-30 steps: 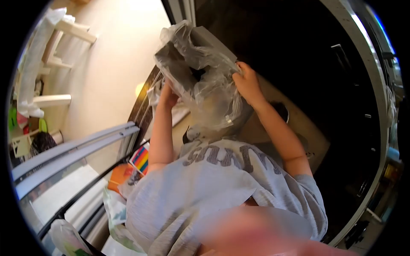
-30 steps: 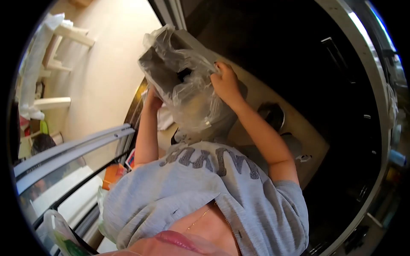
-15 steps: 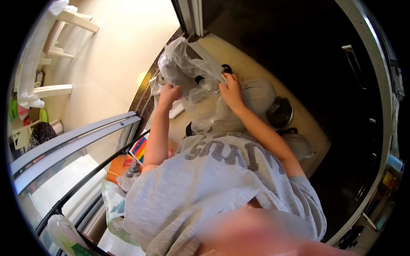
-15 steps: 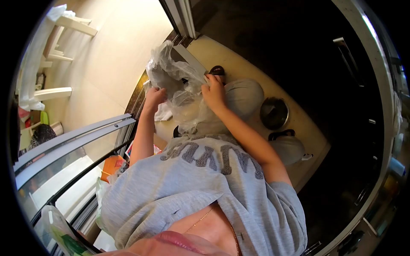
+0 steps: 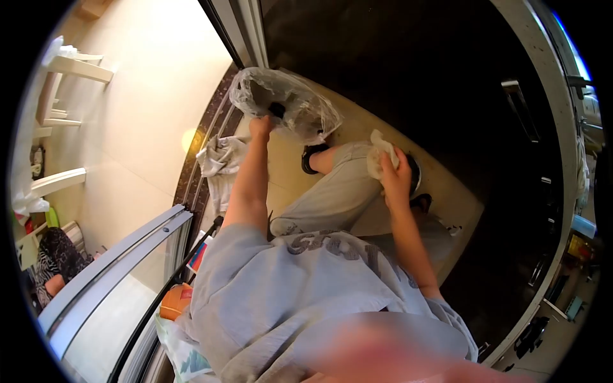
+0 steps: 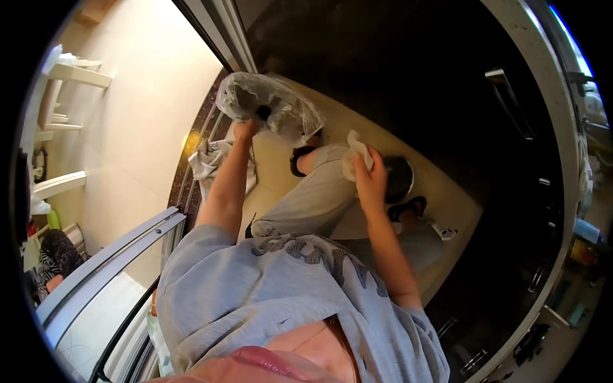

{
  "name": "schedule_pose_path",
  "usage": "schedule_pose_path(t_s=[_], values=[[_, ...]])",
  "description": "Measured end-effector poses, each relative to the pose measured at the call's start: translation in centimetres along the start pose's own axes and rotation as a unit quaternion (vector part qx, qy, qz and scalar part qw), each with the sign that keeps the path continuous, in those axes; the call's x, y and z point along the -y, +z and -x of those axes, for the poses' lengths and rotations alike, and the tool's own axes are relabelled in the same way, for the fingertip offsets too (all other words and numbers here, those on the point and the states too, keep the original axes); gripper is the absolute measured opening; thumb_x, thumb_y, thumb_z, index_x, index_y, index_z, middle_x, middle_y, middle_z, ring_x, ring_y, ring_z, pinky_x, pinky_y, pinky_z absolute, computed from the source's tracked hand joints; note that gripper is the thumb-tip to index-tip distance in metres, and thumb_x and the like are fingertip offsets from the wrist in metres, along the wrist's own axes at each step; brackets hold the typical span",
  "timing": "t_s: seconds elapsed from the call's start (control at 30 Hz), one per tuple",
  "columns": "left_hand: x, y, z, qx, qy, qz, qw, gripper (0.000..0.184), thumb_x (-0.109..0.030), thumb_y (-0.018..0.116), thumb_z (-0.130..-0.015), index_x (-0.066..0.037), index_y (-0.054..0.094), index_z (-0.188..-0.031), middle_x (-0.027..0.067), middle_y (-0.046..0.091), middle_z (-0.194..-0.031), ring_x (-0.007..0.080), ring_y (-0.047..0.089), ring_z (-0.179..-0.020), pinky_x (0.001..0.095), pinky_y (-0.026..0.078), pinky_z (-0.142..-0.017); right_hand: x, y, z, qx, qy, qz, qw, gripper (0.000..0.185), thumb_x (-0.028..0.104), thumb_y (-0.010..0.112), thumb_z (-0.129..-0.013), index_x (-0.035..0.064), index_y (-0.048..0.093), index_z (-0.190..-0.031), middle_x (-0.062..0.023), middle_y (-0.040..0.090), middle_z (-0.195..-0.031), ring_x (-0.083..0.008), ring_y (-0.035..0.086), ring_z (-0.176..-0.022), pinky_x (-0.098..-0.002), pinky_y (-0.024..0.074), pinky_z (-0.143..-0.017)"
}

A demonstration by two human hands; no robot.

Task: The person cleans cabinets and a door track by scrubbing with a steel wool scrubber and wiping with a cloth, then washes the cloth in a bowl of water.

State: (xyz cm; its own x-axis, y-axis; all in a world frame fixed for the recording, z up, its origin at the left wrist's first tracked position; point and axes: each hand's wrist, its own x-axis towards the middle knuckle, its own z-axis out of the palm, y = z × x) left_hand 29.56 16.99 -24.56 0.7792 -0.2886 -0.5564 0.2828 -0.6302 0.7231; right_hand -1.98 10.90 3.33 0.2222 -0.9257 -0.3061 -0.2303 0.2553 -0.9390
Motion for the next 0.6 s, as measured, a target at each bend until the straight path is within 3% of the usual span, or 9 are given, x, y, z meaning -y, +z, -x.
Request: schedule_pose_path(t_s=[0.03, 0.13, 0.27, 0.37, 0.47, 0.53, 0.6], values=[[1.6, 1.0, -1.6, 0.007, 0.004, 0.015, 1.000, 0.032, -0.021, 0.059, -0.069, 0.010, 0.060, -0.073, 0.0208, 0.062, -0.069, 0.0302, 0.062, -0.066, 0.0399, 0.046, -0.061, -0.1, -0.8, 0.3, -0.022, 0.020, 0.004, 1.000, 0.036, 0.019, 0.057, -0.085, -0.0008, 0.050, -0.115, -0.0080, 0.057, -0.108, -0.0132, 0.054, -0.094, -0.0247, 0.0437, -0.079], [6.0, 3.5, -5.6, -0.013, 0.000, 0.015, 1.000, 0.026, -0.016, 0.057, -0.077, 0.010, 0.057, -0.081, 0.0145, 0.060, -0.071, 0.0219, 0.059, -0.056, 0.0325, 0.048, -0.051, -0.3, -2.8, 1.4, -0.075, 0.061, -0.001, 0.995, 0.037, 0.019, 0.056, -0.086, -0.0012, 0.049, -0.116, -0.0084, 0.057, -0.107, -0.0135, 0.054, -0.094, -0.0245, 0.0434, -0.080], [7.4, 4.1, -6.6, -0.065, 0.057, 0.039, 0.995, 0.028, -0.015, 0.059, -0.076, 0.011, 0.055, -0.086, 0.0144, 0.058, -0.072, 0.0222, 0.059, -0.057, 0.0317, 0.048, -0.047, -0.1, -3.8, 0.8, -0.093, 0.062, -0.022, 0.993, 0.036, 0.018, 0.055, -0.087, -0.0011, 0.048, -0.117, -0.0085, 0.057, -0.108, -0.0141, 0.054, -0.095, -0.0249, 0.0430, -0.082], [4.8, 2.2, -3.9, -0.002, -0.031, 0.013, 0.999, 0.040, -0.027, 0.062, -0.071, 0.009, 0.059, -0.090, 0.0250, 0.062, -0.086, 0.0346, 0.061, -0.081, 0.0400, 0.047, -0.071, 0.3, -3.9, -0.4, -0.102, 0.066, -0.030, 0.992, 0.038, 0.019, 0.053, -0.088, -0.0018, 0.046, -0.119, -0.0091, 0.055, -0.110, -0.0156, 0.054, -0.097, -0.0265, 0.0429, -0.083], [5.3, 1.7, -3.4, -0.034, -0.010, -0.014, 0.999, 0.048, -0.027, 0.064, -0.074, 0.011, 0.050, -0.100, 0.0215, 0.059, -0.087, 0.0289, 0.061, -0.071, 0.0355, 0.051, -0.060, 1.2, -3.7, -1.2, -0.074, 0.078, -0.079, 0.991, 0.040, 0.021, 0.051, -0.089, -0.0021, 0.044, -0.120, -0.0104, 0.054, -0.113, -0.0183, 0.053, -0.100, -0.0282, 0.0415, -0.087], [4.7, 1.7, -2.0, -0.149, -0.016, -0.095, 0.984, 0.082, -0.044, 0.068, -0.068, 0.010, 0.038, -0.122, 0.0306, 0.041, -0.123, 0.0378, 0.044, -0.113, 0.0449, 0.035, -0.092, 1.6, -3.9, -2.0, -0.085, 0.124, -0.136, 0.979, 0.039, 0.021, 0.049, -0.090, -0.0012, 0.044, -0.121, -0.0092, 0.053, -0.115, -0.0180, 0.051, -0.102, -0.0276, 0.0394, -0.089], [-0.4, -1.5, 2.5, -0.174, 0.002, -0.146, 0.974, 0.087, -0.048, 0.068, -0.069, 0.011, 0.034, -0.123, 0.0302, 0.034, -0.128, 0.0402, 0.035, -0.117, 0.0489, 0.027, -0.096, 2.1, -3.2, -2.3, -0.091, 0.098, -0.206, 0.970, 0.038, 0.021, 0.047, -0.091, -0.0003, 0.044, -0.122, -0.0099, 0.051, -0.118, -0.0195, 0.049, -0.106, -0.0284, 0.0372, -0.092]])
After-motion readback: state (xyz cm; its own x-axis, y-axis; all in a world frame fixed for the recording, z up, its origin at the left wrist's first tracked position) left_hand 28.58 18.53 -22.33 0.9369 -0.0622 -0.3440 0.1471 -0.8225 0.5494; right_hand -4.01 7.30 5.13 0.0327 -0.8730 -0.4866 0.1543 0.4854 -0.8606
